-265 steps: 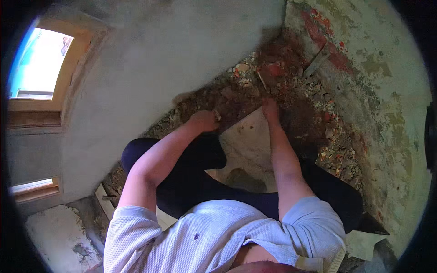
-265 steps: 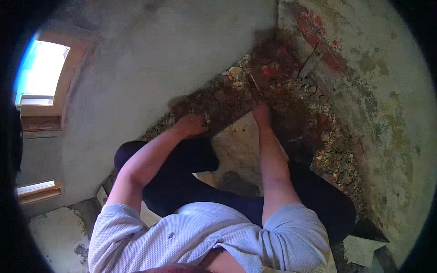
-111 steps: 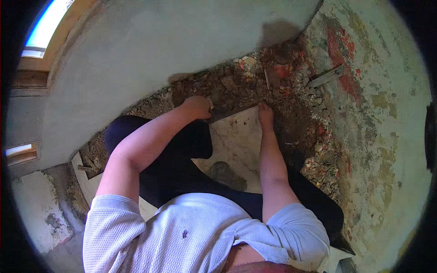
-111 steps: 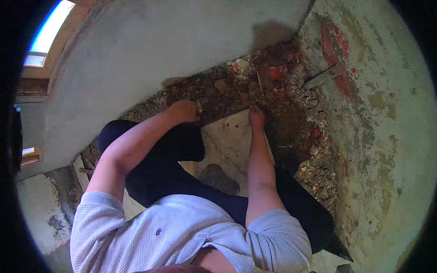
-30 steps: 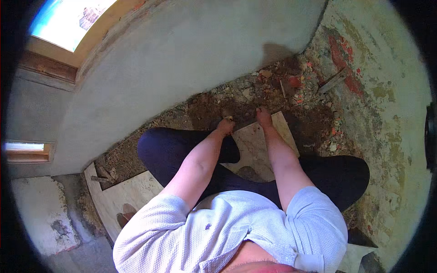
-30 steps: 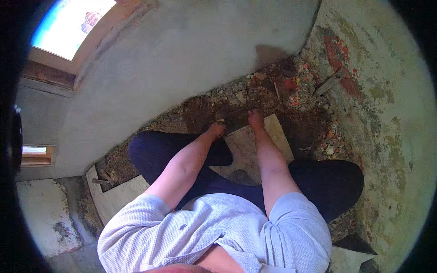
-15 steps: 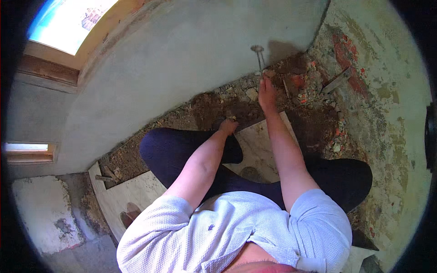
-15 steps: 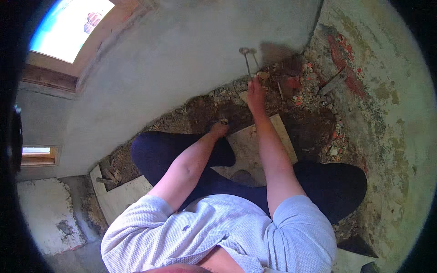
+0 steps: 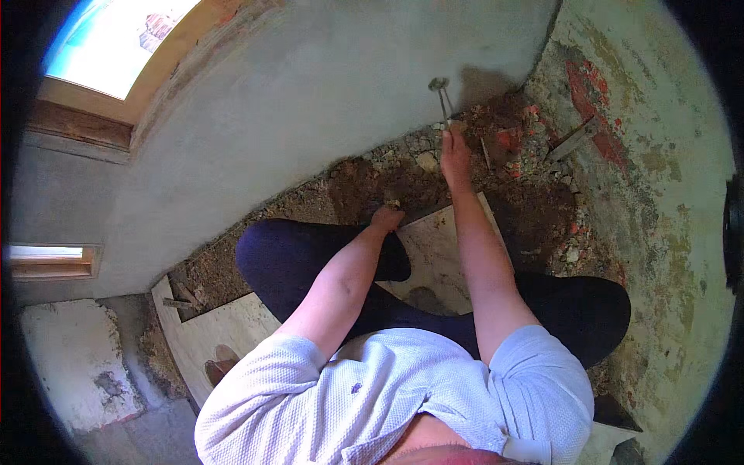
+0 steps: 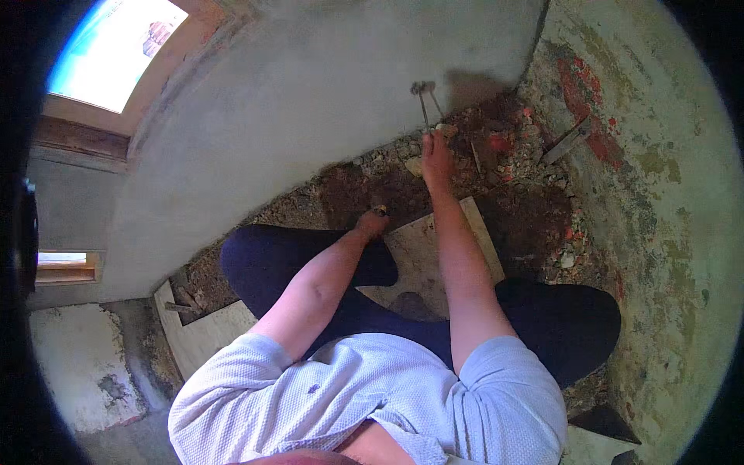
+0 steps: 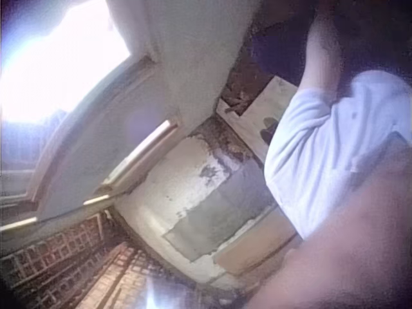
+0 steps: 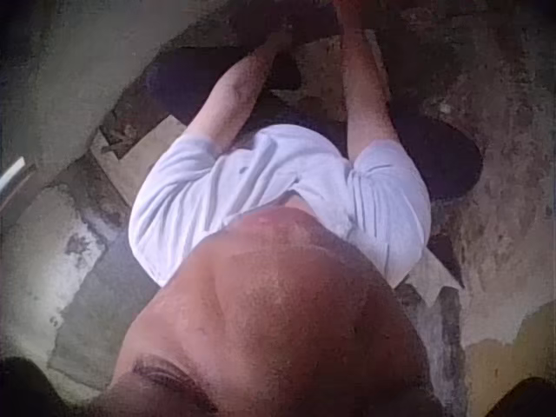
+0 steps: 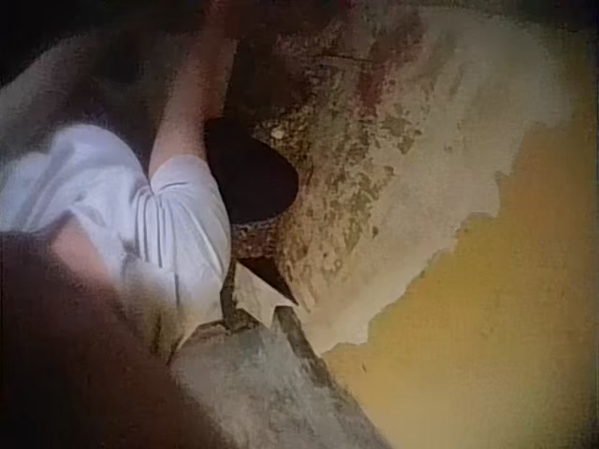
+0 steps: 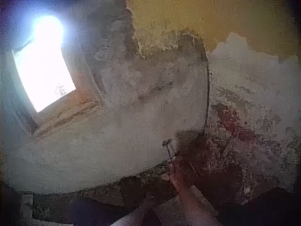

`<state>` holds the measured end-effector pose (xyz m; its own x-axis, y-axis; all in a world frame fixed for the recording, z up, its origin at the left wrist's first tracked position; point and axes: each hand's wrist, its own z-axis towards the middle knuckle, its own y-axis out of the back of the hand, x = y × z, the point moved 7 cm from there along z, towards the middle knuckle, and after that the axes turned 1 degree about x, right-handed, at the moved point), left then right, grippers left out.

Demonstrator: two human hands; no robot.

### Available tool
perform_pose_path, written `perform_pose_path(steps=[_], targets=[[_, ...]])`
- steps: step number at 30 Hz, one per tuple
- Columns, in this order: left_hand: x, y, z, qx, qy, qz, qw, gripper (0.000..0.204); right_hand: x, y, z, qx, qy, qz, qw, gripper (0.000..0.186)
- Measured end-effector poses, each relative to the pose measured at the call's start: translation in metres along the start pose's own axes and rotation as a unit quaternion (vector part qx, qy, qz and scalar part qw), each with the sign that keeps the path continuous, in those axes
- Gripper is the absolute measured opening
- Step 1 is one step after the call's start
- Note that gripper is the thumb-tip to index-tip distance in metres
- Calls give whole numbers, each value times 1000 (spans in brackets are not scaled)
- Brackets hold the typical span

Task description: Scraping and repairing the base of a wall using a hammer and a screwdriver/scraper tool.

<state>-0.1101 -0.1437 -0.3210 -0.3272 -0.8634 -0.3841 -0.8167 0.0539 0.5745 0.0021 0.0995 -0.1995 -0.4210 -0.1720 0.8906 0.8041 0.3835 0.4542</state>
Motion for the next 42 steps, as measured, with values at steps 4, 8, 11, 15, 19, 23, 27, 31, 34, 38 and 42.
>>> perform_pose_path(steps=[4,8,11,15,19,23,27,31,34,38,42], targets=[[16,-21,35,-25,-259,427,866,46,25,-7,-5,-67,78,83,991,43],[24,-50,77,28,-112,161,980,41,-98,-32,-48,38,54,-58,996,39],[36,-72,90,48,-200,392,897,44,-145,-51,-61,143,-62,-180,971,39],[31,-57,93,-21,-170,254,952,39,-105,-27,-22,57,-127,-61,988,41],[39,-27,60,75,-110,198,971,35,5,14,11,-47,7,93,994,46],[-2,-17,14,32,-105,107,988,30,39,48,5,-97,43,109,988,51],[-10,-8,9,42,-78,138,986,29,-39,1,-37,-56,19,81,995,49],[-15,-17,12,31,-140,188,972,28,-141,-40,-63,154,-174,-78,969,47],[11,-18,30,73,-34,91,993,31,-108,-37,-42,117,-177,-27,977,48],[-10,-25,24,30,-175,344,922,31,-18,20,14,-57,-6,19,998,51],[7,-14,17,49,-49,181,981,30,27,33,16,-61,30,209,975,53]])
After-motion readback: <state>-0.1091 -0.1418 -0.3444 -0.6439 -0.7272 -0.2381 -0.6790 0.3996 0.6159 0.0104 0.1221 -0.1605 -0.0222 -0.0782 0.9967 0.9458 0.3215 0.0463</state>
